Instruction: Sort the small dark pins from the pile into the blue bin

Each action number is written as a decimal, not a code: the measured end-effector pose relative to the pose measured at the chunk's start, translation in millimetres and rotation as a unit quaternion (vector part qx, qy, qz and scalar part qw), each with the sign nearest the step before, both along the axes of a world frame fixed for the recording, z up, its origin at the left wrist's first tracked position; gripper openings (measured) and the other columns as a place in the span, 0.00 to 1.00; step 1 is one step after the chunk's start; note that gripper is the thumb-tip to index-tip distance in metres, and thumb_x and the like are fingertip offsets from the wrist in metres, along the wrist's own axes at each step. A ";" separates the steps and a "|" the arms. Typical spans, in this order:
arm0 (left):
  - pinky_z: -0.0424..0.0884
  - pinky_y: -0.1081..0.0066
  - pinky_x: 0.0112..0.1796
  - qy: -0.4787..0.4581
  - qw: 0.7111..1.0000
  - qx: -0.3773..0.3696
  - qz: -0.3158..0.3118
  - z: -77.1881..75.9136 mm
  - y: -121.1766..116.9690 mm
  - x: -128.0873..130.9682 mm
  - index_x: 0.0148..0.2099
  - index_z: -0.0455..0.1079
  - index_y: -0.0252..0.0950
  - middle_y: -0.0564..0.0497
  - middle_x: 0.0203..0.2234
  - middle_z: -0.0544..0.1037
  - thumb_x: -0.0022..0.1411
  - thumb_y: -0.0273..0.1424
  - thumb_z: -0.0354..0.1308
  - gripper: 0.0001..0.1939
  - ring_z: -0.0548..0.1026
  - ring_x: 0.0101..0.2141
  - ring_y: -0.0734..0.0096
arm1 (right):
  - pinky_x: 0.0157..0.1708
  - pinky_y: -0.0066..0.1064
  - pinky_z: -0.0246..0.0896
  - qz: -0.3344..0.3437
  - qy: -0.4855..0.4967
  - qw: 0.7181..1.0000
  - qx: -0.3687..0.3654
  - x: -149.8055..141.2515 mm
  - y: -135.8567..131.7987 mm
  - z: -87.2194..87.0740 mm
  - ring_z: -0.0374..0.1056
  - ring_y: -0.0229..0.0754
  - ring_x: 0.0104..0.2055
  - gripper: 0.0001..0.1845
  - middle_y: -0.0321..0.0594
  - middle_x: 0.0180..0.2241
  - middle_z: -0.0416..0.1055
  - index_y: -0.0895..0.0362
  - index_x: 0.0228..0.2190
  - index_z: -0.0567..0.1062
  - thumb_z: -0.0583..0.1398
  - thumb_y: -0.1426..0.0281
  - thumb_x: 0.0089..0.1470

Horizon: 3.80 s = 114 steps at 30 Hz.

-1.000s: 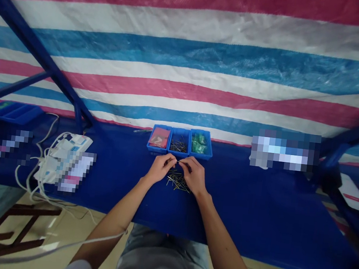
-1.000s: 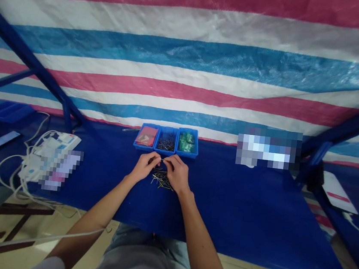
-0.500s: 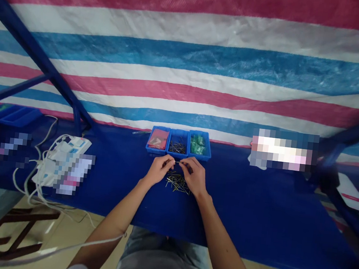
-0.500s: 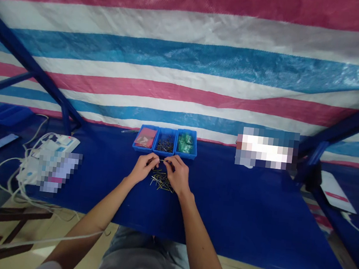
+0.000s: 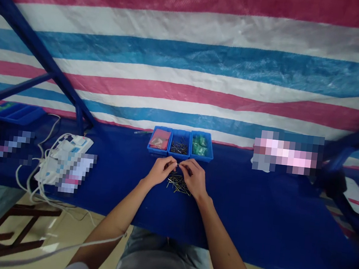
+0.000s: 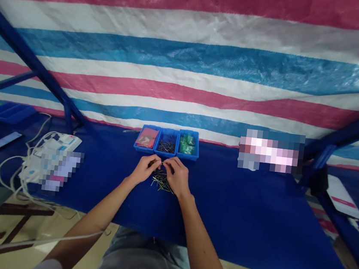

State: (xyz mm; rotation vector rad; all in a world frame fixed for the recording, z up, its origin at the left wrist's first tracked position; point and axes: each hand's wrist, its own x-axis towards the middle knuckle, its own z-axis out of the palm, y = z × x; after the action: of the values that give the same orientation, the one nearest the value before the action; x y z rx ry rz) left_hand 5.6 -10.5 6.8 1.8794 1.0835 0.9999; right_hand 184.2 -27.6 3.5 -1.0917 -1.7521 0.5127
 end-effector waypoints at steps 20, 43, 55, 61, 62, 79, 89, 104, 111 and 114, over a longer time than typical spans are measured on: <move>0.63 0.75 0.31 0.026 1.000 0.015 -0.004 3.8 -1.7 0.8 0.36 0.71 0.33 0.53 0.25 0.76 0.70 0.38 0.51 0.16 0.70 0.25 0.75 | 0.38 0.31 0.62 0.008 -0.048 0.999 -0.014 -3.3 -0.1 -4.9 0.68 0.41 0.35 0.11 0.40 0.35 0.72 0.53 0.37 0.74 0.52 0.68 0.67; 0.63 0.75 0.29 0.018 1.000 0.022 0.001 2.3 -1.9 1.7 0.36 0.71 0.33 0.52 0.25 0.77 0.69 0.38 0.53 0.14 0.69 0.24 0.75 | 0.34 0.30 0.57 0.017 -0.083 0.996 -0.026 -1.9 -0.2 -3.3 0.64 0.40 0.31 0.16 0.38 0.29 0.67 0.54 0.30 0.69 0.49 0.65 0.68; 0.63 0.75 0.30 0.001 1.000 0.004 0.005 2.4 -1.6 2.2 0.35 0.71 0.33 0.53 0.24 0.75 0.69 0.38 0.53 0.15 0.69 0.24 0.75 | 0.32 0.30 0.56 0.025 0.003 0.998 -0.062 -1.6 1.6 3.2 0.62 0.39 0.29 0.17 0.36 0.27 0.66 0.55 0.27 0.70 0.52 0.64 0.67; 0.63 0.75 0.30 -0.004 1.000 0.002 0.007 3.7 -2.0 1.6 0.35 0.70 0.33 0.53 0.24 0.75 0.70 0.38 0.52 0.15 0.69 0.24 0.75 | 0.32 0.31 0.59 0.018 0.051 0.996 -0.069 0.0 3.1 4.0 0.64 0.40 0.31 0.14 0.38 0.30 0.70 0.55 0.29 0.74 0.56 0.64 0.64; 0.63 0.75 0.30 -0.005 1.000 0.001 0.010 3.3 -2.0 1.5 0.35 0.70 0.33 0.53 0.24 0.75 0.70 0.39 0.52 0.16 0.69 0.24 0.75 | 0.33 0.32 0.60 0.018 0.063 0.995 -0.070 0.3 3.6 3.3 0.65 0.40 0.31 0.12 0.39 0.30 0.71 0.55 0.30 0.75 0.56 0.64 0.63; 0.64 0.76 0.29 -0.010 1.000 -0.007 0.022 -0.9 -0.7 0.6 0.35 0.71 0.33 0.52 0.25 0.77 0.69 0.41 0.52 0.17 0.70 0.23 0.75 | 0.34 0.33 0.63 0.009 0.104 0.993 -0.058 3.9 6.2 -1.4 0.69 0.42 0.35 0.06 0.40 0.35 0.73 0.54 0.34 0.78 0.60 0.69 0.59; 0.63 0.75 0.29 -0.015 1.000 -0.012 0.016 2.4 -1.1 0.0 0.34 0.71 0.33 0.51 0.25 0.76 0.69 0.41 0.52 0.17 0.70 0.24 0.75 | 0.35 0.34 0.64 0.008 0.086 0.995 -0.042 4.7 3.0 4.7 0.70 0.42 0.35 0.08 0.41 0.34 0.73 0.54 0.31 0.78 0.59 0.69 0.61; 0.62 0.76 0.29 -0.008 1.000 0.001 0.017 0.4 -1.1 -0.4 0.35 0.71 0.33 0.52 0.24 0.76 0.69 0.41 0.52 0.17 0.69 0.23 0.75 | 0.36 0.34 0.65 0.012 0.055 0.998 -0.033 2.8 2.1 1.3 0.69 0.42 0.34 0.10 0.42 0.36 0.73 0.54 0.34 0.78 0.57 0.68 0.63; 0.62 0.75 0.29 0.006 1.000 -0.004 0.003 1.5 -1.8 0.8 0.35 0.71 0.33 0.52 0.24 0.76 0.69 0.41 0.52 0.17 0.69 0.24 0.74 | 0.34 0.33 0.63 0.018 0.040 0.998 -0.040 -0.3 0.2 0.8 0.68 0.41 0.33 0.09 0.40 0.34 0.73 0.54 0.34 0.78 0.57 0.68 0.63; 0.62 0.75 0.28 0.012 1.000 0.004 0.003 2.0 -2.6 1.0 0.35 0.71 0.33 0.52 0.24 0.76 0.69 0.41 0.52 0.17 0.69 0.23 0.75 | 0.33 0.33 0.62 0.021 0.018 0.999 -0.043 -1.0 -0.3 2.1 0.67 0.41 0.31 0.09 0.39 0.32 0.73 0.53 0.32 0.77 0.57 0.67 0.63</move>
State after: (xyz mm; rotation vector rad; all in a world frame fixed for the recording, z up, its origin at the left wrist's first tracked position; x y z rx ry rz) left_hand 6.6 -13.2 8.8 1.8994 1.0999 0.9888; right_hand 183.2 -28.0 5.6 -1.1015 -1.7370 0.6351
